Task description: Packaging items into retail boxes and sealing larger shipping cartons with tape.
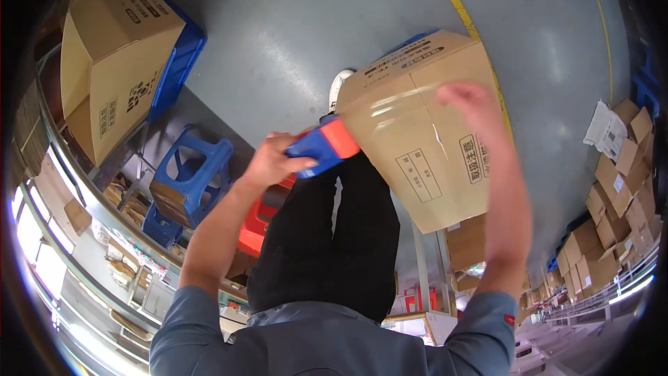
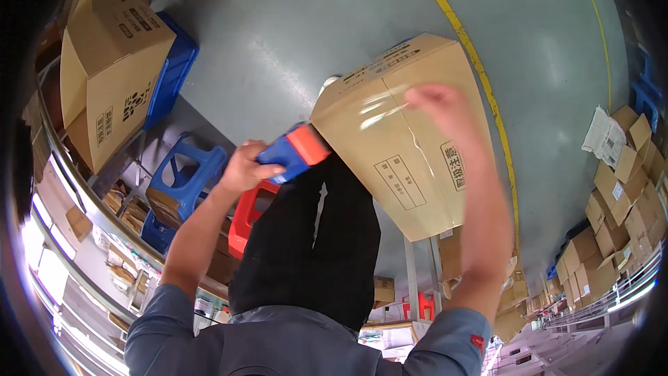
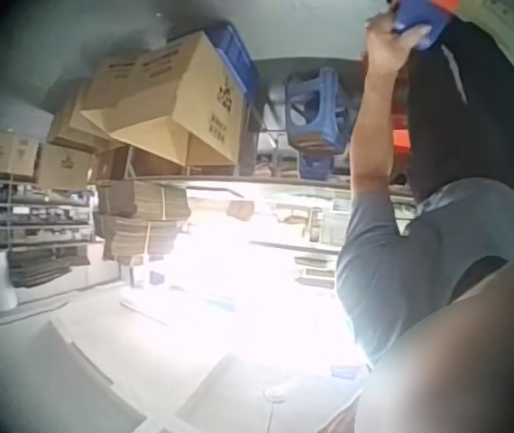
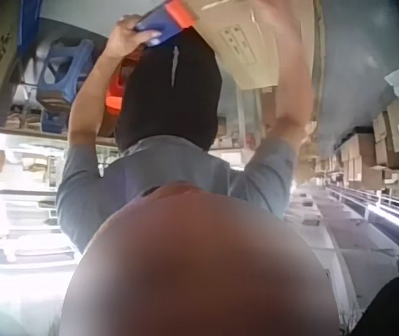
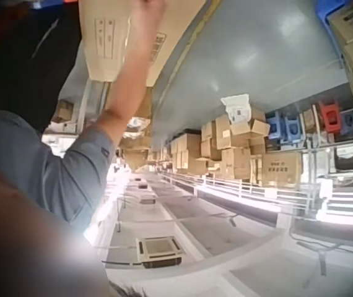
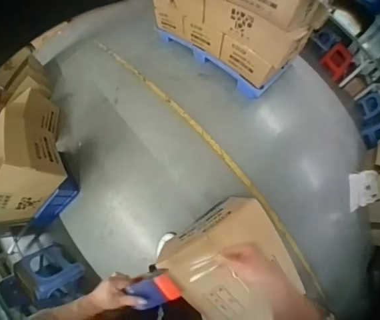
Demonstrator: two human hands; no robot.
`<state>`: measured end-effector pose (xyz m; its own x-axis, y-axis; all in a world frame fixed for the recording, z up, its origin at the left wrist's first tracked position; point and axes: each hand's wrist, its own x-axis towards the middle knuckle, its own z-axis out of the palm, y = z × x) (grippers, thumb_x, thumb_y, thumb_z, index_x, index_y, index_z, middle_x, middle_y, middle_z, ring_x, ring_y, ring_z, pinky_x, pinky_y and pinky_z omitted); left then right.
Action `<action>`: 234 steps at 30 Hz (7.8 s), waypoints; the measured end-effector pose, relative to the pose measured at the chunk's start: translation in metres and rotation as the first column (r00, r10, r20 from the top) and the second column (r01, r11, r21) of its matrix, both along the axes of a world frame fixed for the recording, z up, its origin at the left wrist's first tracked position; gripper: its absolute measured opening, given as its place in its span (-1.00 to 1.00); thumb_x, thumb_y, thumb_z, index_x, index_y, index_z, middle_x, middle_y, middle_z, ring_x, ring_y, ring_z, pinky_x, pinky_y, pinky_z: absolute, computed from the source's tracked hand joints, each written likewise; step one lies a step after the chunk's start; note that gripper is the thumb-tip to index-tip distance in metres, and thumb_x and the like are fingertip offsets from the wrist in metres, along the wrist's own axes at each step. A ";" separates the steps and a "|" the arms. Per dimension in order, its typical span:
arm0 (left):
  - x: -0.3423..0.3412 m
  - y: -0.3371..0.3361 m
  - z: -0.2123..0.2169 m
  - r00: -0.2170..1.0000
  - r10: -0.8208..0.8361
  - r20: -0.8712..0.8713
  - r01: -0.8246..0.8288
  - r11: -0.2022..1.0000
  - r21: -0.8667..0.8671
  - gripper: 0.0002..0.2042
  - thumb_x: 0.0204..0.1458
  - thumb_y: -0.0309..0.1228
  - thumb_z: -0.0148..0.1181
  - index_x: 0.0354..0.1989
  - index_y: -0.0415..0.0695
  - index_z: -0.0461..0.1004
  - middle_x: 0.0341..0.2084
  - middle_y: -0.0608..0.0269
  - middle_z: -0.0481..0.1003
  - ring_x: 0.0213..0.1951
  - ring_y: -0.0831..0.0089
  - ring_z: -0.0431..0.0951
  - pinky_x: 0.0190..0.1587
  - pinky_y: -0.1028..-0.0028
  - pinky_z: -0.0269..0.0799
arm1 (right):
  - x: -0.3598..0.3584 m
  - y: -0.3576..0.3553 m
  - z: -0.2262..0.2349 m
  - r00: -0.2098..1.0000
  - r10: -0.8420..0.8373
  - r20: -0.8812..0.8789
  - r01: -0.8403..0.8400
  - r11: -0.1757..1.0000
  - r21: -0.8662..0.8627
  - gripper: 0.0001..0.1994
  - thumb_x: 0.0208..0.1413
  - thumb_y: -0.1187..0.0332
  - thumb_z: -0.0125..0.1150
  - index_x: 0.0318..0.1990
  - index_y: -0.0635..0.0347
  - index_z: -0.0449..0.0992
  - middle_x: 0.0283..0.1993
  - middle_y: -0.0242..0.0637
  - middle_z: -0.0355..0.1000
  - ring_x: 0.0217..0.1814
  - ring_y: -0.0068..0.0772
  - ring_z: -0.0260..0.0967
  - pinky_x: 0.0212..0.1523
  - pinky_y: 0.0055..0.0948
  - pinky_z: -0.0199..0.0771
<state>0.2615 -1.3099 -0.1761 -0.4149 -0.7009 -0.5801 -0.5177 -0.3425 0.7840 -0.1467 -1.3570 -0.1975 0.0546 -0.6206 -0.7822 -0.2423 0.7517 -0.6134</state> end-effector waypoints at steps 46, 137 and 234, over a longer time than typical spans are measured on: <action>0.082 0.073 -0.110 0.960 0.036 0.277 -0.048 0.998 0.037 -0.56 -0.07 -0.16 0.48 -0.31 -0.37 0.59 -0.53 0.00 0.58 -0.44 0.26 0.64 -0.26 0.35 0.51 | -0.126 -0.089 -0.160 0.951 -0.270 -0.150 0.295 0.938 0.181 -0.60 0.29 0.06 0.26 0.11 0.12 0.55 -0.01 -0.37 0.55 0.05 -0.49 0.47 0.11 -0.26 0.47; -0.084 0.012 -0.108 0.695 0.654 0.299 -0.712 0.570 0.410 -0.25 0.20 0.07 0.17 0.34 -0.36 0.26 0.27 -0.16 0.37 0.29 0.04 0.38 0.37 0.27 0.19 | -0.056 -0.088 -0.110 0.760 0.172 -0.626 -0.111 0.985 0.136 -0.37 0.18 -0.13 0.22 0.14 0.30 0.51 -0.04 -0.11 0.57 0.08 -0.13 0.48 0.22 -0.24 0.33; -0.551 0.189 0.023 -0.675 -0.727 -0.124 0.692 -0.682 0.236 -0.58 0.04 -0.37 0.39 0.06 -0.20 0.42 -0.08 0.12 0.48 -0.01 0.20 0.50 0.08 0.28 0.42 | 0.037 0.490 -0.008 -0.633 -0.513 0.581 0.742 -0.616 0.265 -0.62 0.18 0.51 0.33 0.15 0.36 0.46 -0.11 -0.22 0.61 -0.06 -0.47 0.55 0.06 -0.49 0.54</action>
<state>-0.2891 -1.1213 -0.1534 -0.0562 0.7375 -0.6730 -0.0884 0.6677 0.7392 -0.1099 -0.8667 -0.2059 -0.6688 -0.1136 -0.7348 0.5748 -0.7058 -0.4141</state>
